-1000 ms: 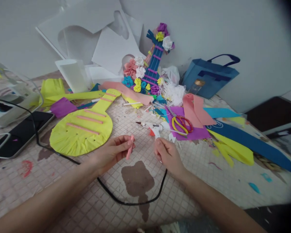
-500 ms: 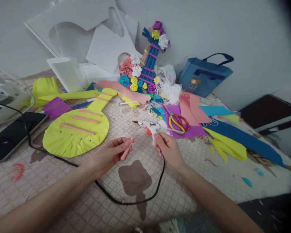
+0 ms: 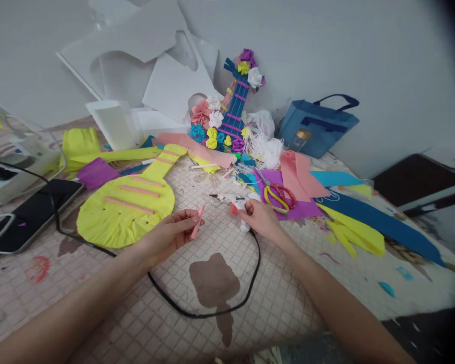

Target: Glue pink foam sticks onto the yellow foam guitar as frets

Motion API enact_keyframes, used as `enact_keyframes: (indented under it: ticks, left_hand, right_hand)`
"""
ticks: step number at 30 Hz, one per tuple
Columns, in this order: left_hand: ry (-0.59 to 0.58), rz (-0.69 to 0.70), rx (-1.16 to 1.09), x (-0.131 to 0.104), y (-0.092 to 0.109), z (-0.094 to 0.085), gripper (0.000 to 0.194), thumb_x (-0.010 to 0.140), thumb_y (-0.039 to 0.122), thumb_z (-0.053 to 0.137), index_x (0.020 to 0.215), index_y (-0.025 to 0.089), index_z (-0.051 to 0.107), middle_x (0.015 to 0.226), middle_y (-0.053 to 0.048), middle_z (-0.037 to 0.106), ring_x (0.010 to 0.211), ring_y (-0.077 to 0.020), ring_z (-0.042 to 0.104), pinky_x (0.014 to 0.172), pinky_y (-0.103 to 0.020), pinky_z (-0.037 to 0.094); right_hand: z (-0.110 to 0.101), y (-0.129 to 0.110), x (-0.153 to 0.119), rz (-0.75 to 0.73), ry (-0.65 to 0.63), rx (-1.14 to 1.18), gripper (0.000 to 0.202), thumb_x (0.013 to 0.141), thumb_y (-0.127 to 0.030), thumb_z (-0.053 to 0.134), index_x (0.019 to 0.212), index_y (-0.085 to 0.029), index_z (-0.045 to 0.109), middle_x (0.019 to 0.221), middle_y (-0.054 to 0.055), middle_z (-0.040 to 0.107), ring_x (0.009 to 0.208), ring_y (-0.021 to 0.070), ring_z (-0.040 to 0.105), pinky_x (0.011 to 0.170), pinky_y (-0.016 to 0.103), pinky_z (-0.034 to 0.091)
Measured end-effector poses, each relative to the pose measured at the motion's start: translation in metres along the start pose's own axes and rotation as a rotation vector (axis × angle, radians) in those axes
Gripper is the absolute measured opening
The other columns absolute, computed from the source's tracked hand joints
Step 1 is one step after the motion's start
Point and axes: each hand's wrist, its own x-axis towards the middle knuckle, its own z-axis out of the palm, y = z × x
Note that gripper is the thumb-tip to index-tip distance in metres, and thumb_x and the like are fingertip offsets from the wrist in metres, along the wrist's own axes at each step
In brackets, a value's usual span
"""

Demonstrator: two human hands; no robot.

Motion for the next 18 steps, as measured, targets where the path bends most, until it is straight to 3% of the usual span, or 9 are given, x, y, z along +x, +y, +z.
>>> enact_keyframes:
  ticks: [5, 7, 12, 14, 18]
  left_hand:
    - [0.05, -0.014, -0.052, 0.0, 0.006, -0.003, 0.008, 0.074, 0.013, 0.071, 0.08, 0.011, 0.066, 0.076, -0.002, 0.064, 0.058, -0.0054, 0.055, 0.055, -0.015, 0.046]
    - [0.049, -0.015, -0.072, 0.001, 0.007, -0.005, 0.007, 0.074, 0.013, 0.07, 0.079, 0.011, 0.065, 0.077, -0.002, 0.064, 0.058, -0.0053, 0.055, 0.055, -0.015, 0.046]
    - [0.0, -0.035, -0.096, 0.002, 0.007, -0.009, 0.008, 0.076, 0.014, 0.069, 0.082, 0.012, 0.065, 0.074, 0.0, 0.06, 0.057, -0.0046, 0.053, 0.057, -0.015, 0.045]
    - [-0.029, -0.037, -0.083, 0.002, 0.008, -0.009, 0.008, 0.076, 0.014, 0.069, 0.082, 0.012, 0.065, 0.069, 0.001, 0.058, 0.055, -0.0047, 0.052, 0.057, -0.015, 0.045]
    - [-0.058, -0.04, -0.061, 0.001, 0.008, -0.01, 0.007, 0.076, 0.016, 0.069, 0.079, 0.012, 0.064, 0.066, 0.001, 0.056, 0.054, -0.0052, 0.051, 0.057, -0.016, 0.044]
  right_hand:
    - [-0.005, -0.002, -0.008, -0.015, 0.059, 0.144, 0.02, 0.082, -0.039, 0.05, 0.08, -0.02, 0.049, 0.061, -0.001, 0.056, 0.049, 0.0133, 0.049, 0.05, 0.026, 0.035]
    - [-0.009, -0.007, -0.012, -0.005, 0.045, 0.359, 0.023, 0.085, -0.042, 0.046, 0.091, -0.02, 0.047, 0.07, 0.0, 0.058, 0.051, 0.0129, 0.052, 0.05, 0.027, 0.04]
    - [-0.015, -0.024, -0.025, 0.141, -0.282, 1.031, 0.02, 0.081, -0.037, 0.059, 0.088, -0.019, 0.052, 0.063, -0.004, 0.048, 0.054, 0.0112, 0.048, 0.051, 0.026, 0.045]
    - [-0.016, -0.03, -0.031, 0.181, -0.354, 1.108, 0.019, 0.081, -0.036, 0.059, 0.083, -0.018, 0.053, 0.062, -0.003, 0.047, 0.053, 0.0106, 0.048, 0.051, 0.026, 0.045]
    - [-0.017, -0.035, -0.038, 0.172, -0.355, 1.096, 0.02, 0.079, -0.036, 0.061, 0.079, -0.019, 0.051, 0.062, -0.004, 0.049, 0.046, 0.0085, 0.043, 0.04, 0.022, 0.036]
